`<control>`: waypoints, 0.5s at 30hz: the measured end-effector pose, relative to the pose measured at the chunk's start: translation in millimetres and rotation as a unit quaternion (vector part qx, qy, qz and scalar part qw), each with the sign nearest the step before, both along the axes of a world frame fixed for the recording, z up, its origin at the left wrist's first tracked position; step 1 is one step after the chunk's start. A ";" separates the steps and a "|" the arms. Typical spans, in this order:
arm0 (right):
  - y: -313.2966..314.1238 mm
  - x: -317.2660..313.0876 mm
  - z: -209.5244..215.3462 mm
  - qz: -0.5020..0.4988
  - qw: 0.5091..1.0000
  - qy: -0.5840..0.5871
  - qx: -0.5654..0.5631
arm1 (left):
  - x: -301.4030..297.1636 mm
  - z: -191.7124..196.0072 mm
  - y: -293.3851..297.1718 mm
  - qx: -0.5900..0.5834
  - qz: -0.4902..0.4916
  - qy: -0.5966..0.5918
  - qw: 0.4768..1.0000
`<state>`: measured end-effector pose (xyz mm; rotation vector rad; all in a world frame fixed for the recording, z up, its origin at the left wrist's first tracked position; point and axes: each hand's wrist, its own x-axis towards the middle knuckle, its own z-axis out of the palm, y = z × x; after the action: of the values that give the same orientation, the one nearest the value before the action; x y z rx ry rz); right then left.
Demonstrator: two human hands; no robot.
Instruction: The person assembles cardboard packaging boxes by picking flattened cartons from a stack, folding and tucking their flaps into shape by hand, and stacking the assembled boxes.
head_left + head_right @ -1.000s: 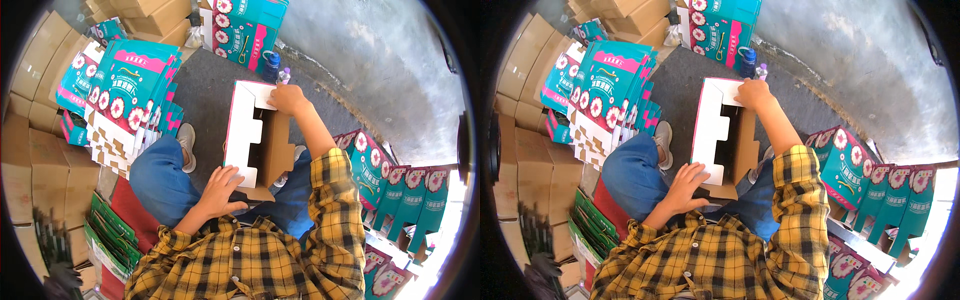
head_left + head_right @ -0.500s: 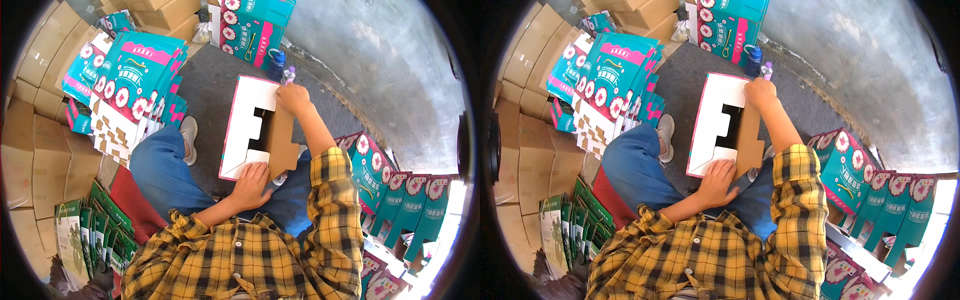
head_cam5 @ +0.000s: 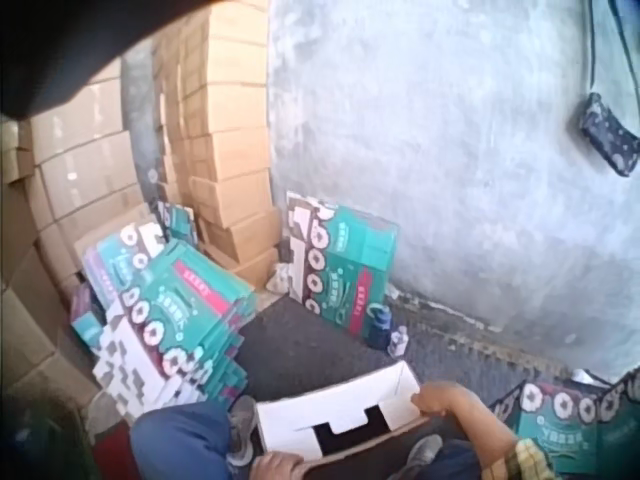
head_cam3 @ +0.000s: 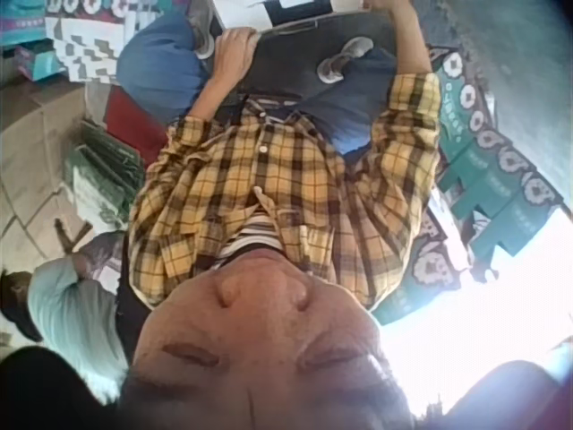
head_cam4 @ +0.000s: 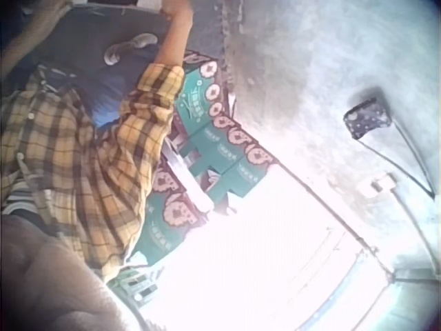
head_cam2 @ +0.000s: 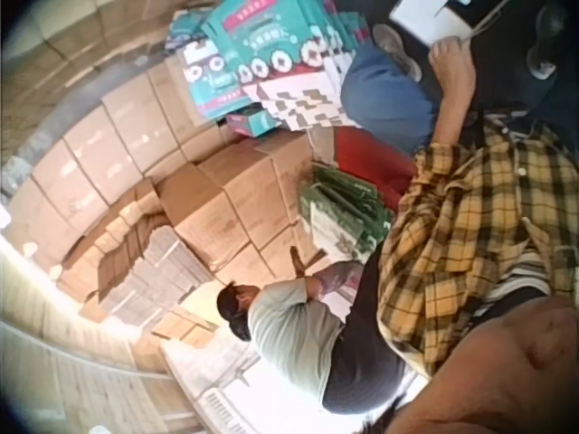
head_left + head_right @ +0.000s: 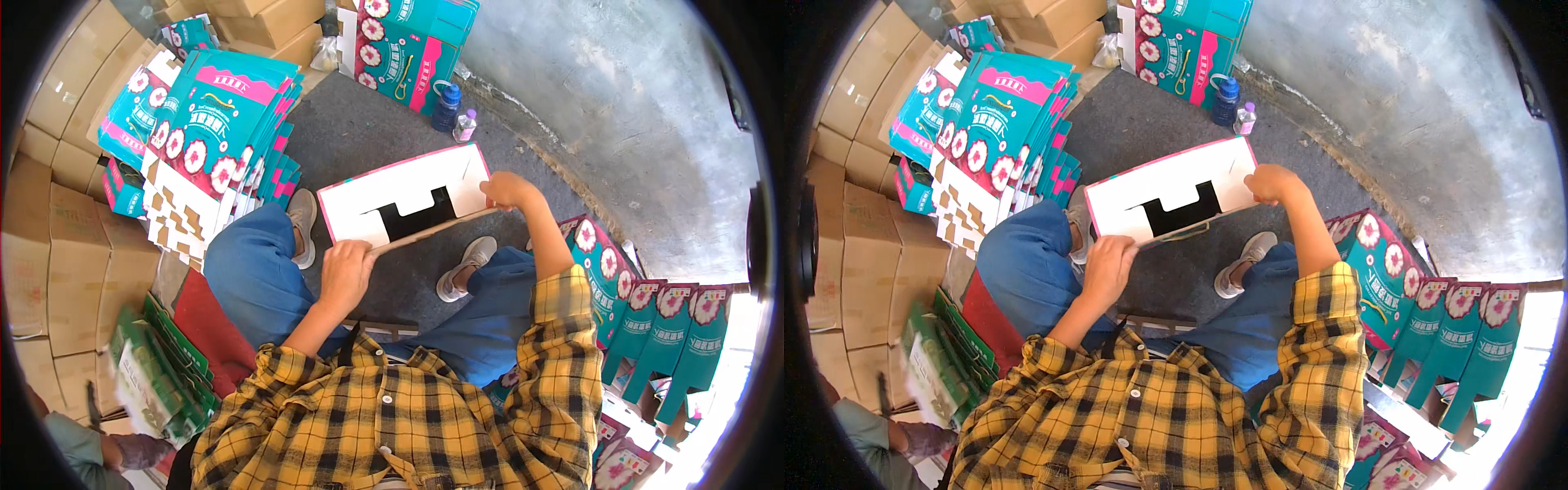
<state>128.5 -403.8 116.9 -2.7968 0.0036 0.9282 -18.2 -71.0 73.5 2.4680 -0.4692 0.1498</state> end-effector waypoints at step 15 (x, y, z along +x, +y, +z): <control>51.8 -49.5 -22.0 0.273 0.879 -0.386 0.062 | 26.0 -18.8 -17.1 0.142 0.047 -0.131 0.980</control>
<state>79.0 -351.9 94.9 -2.8641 -0.9503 -0.1901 7.9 -88.1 54.7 2.7666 -0.5132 0.4821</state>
